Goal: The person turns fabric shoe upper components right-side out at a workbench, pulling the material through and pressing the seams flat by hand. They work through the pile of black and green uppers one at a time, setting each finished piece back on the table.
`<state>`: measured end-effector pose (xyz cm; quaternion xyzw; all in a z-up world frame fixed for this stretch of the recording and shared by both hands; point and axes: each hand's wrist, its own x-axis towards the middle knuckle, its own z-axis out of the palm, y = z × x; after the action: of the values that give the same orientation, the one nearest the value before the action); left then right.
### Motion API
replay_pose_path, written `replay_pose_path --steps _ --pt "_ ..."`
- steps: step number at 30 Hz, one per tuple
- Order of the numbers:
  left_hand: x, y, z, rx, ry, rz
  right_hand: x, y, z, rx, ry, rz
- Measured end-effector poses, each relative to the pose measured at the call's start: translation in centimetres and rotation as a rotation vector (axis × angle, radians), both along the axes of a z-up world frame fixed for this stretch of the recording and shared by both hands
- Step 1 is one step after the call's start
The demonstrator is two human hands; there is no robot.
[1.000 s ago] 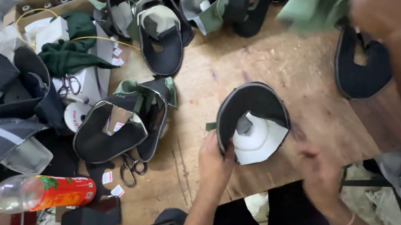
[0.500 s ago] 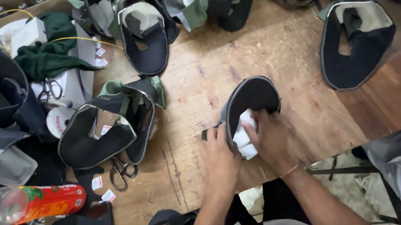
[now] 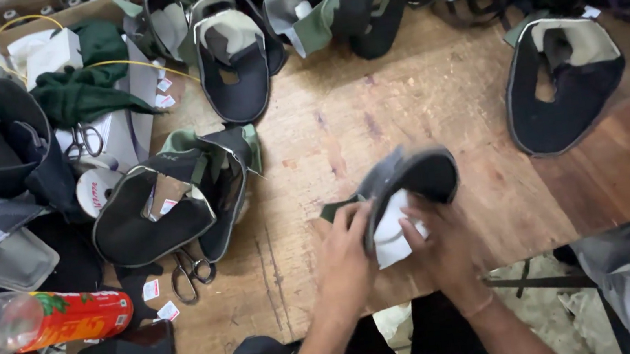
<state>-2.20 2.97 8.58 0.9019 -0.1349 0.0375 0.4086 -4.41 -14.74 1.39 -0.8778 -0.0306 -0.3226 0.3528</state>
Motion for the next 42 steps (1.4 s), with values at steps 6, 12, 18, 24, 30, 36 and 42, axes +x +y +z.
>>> replay_pose_path --steps 6,12,18,24,30,36,42 --pt "-5.1 2.8 -4.2 0.129 -0.467 -0.315 1.3 -1.1 -3.4 0.119 0.121 -0.085" --pt "-7.0 2.1 -3.8 0.177 -0.486 -0.398 0.6 -1.2 -6.8 0.108 0.202 -0.020" --pt "-3.9 0.5 -1.4 -0.026 -0.143 -0.195 0.8 -0.6 -6.7 0.114 0.225 0.033" --pt "-1.1 -0.3 2.2 -0.103 0.095 0.016 3.2 2.7 1.1 0.416 0.274 -0.115" --pt "-0.1 -0.9 1.3 -0.057 0.105 0.072 2.3 0.3 0.3 -0.022 0.140 0.039" --pt "0.0 -1.3 0.3 -0.024 0.064 0.063 1.8 0.4 0.4 0.029 0.096 0.094" --pt "0.1 -1.7 1.0 0.056 0.037 -0.025 3.4 0.4 -0.6 0.023 0.208 -0.047"
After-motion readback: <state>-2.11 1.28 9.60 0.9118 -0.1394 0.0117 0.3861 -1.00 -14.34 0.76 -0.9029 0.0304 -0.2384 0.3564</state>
